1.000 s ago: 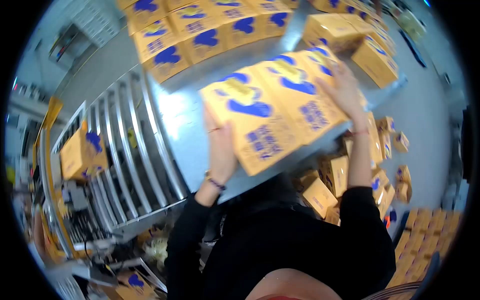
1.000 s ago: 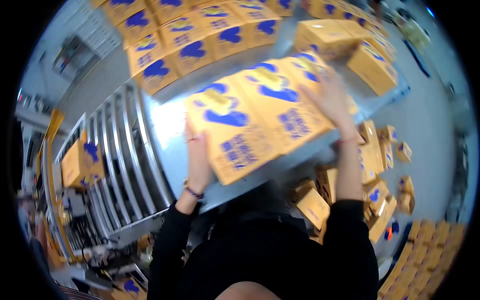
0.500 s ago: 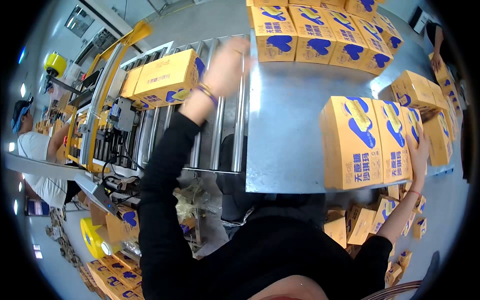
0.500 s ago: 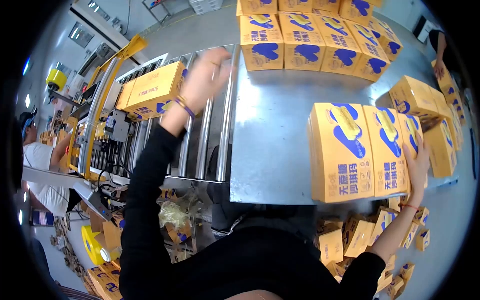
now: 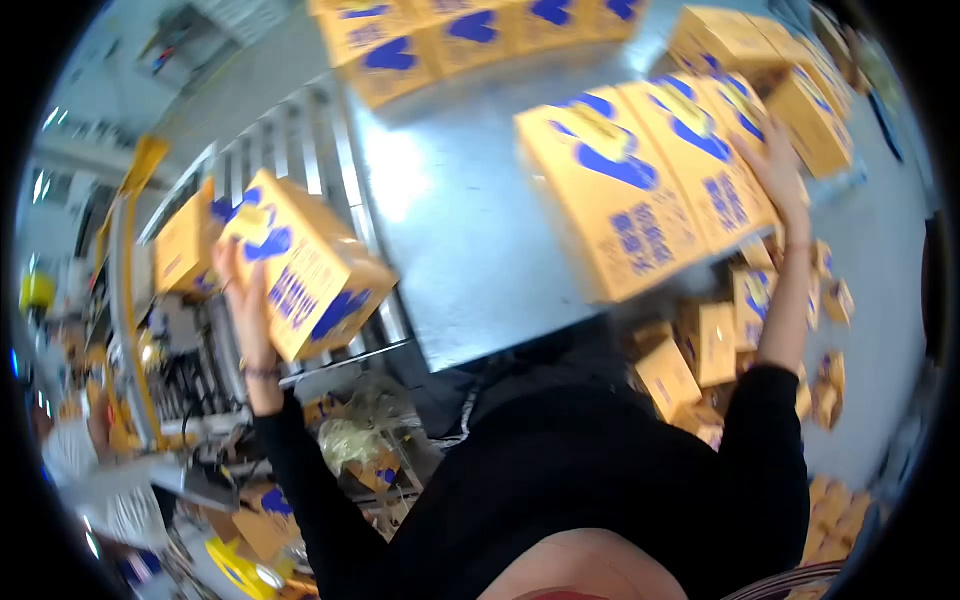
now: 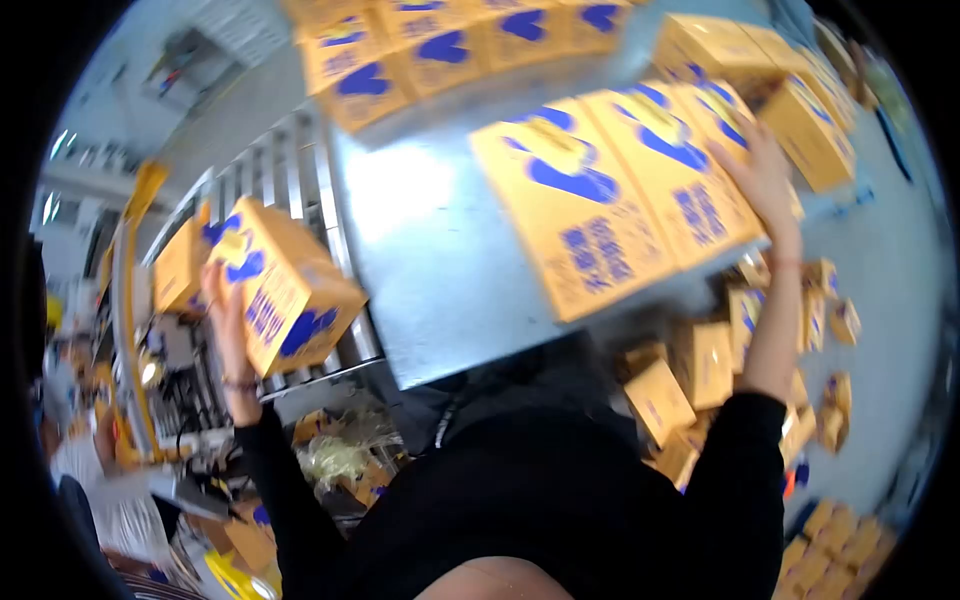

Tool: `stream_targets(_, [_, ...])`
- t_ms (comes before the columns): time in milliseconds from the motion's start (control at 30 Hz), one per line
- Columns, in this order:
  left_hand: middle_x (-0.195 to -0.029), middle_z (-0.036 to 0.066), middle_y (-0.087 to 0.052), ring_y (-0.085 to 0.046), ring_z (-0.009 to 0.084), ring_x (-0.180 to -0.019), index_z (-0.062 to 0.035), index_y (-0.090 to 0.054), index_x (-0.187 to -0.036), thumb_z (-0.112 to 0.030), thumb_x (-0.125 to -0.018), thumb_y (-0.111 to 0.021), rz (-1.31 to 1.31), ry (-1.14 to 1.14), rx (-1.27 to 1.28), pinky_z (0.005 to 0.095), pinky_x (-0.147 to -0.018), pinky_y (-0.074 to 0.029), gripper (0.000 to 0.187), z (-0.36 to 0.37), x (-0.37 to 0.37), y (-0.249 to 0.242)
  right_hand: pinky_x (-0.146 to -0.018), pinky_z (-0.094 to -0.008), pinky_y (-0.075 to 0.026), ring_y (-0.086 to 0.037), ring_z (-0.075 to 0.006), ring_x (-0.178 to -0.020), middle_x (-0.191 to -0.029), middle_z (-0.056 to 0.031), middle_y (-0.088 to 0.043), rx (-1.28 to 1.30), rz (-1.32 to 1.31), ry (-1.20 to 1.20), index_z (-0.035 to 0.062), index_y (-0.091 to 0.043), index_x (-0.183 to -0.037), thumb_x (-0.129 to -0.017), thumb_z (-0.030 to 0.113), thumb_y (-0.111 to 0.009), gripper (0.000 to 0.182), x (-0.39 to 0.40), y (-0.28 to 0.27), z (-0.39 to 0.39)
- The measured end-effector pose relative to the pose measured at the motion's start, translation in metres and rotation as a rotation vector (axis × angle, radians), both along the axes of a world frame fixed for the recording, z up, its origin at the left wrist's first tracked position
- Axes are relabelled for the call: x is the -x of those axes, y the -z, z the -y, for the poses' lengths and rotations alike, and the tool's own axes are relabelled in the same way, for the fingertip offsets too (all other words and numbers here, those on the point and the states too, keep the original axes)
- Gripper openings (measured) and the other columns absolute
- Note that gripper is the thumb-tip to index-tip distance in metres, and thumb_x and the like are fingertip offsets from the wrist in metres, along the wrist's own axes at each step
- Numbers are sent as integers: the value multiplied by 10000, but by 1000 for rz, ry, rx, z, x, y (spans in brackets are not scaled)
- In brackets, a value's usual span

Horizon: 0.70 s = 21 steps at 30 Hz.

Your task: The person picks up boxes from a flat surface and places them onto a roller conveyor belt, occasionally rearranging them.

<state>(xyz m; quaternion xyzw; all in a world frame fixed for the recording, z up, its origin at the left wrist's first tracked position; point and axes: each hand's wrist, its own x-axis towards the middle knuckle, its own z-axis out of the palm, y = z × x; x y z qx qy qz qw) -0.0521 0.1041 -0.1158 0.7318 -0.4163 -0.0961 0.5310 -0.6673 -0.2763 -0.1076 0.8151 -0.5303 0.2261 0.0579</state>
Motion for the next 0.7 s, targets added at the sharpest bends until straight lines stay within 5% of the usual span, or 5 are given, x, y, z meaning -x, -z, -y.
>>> stream_targets(100, [-1661, 99, -166, -342, 214, -1452, -80, -264, -1584, -107, -1009, -517, -208, 59, 122, 308, -1124, -412, 629, 25, 62, -2, -1065, -461, -413, -521, -418, -1278, -1395, -257, -522, -20, -19, 10, 144, -563, -1383, -870, 597, -656, 691, 2, 1, 3])
stream_targets(167, [-1662, 153, -99, -352, 266, -1451, -66, -204, -1596, -62, -965, -550, -479, 263, 139, 375, -1141, -418, 720, 50, 87, 9, -1077, -455, -405, -511, -414, -1295, -1410, -242, -514, 3, -18, 35, 165, -565, -1385, -869, 602, -657, 682, 6, 10, 10])
stream_targets(267, [-1673, 175, -90, -61, 306, -1552, -47, -231, -1588, -147, -971, -562, 191, 270, -19, 404, -1248, -52, 707, 107, 171, 21, -1098, -456, -385, -498, -403, -1315, -1415, -231, -514, 12, -28, 58, 180, -564, -1393, -868, 604, -657, 681, 3, 9, 9])
stream_targets(600, [-1662, 236, -7, -64, 380, -1539, 11, -233, -1569, -177, -1015, -473, -30, 367, 99, 421, -1225, -132, 632, 137, 276, 27, -1150, -452, -336, -474, -389, -1341, -1469, -204, -489, -63, 5, -2, 193, -575, -1400, -866, 604, -663, 680, 48, 3, 47])
stream_targets(700, [-1649, 272, -37, -75, 419, -1530, 27, -241, -1559, -185, -1001, -486, 227, 344, 27, 444, -1225, -130, 645, 139, 272, 29, -1148, -418, -349, -479, -339, -1353, -1415, -193, -553, -120, 136, -59, 64, -584, -1381, -874, 522, -707, 694, 62, 14, 62])
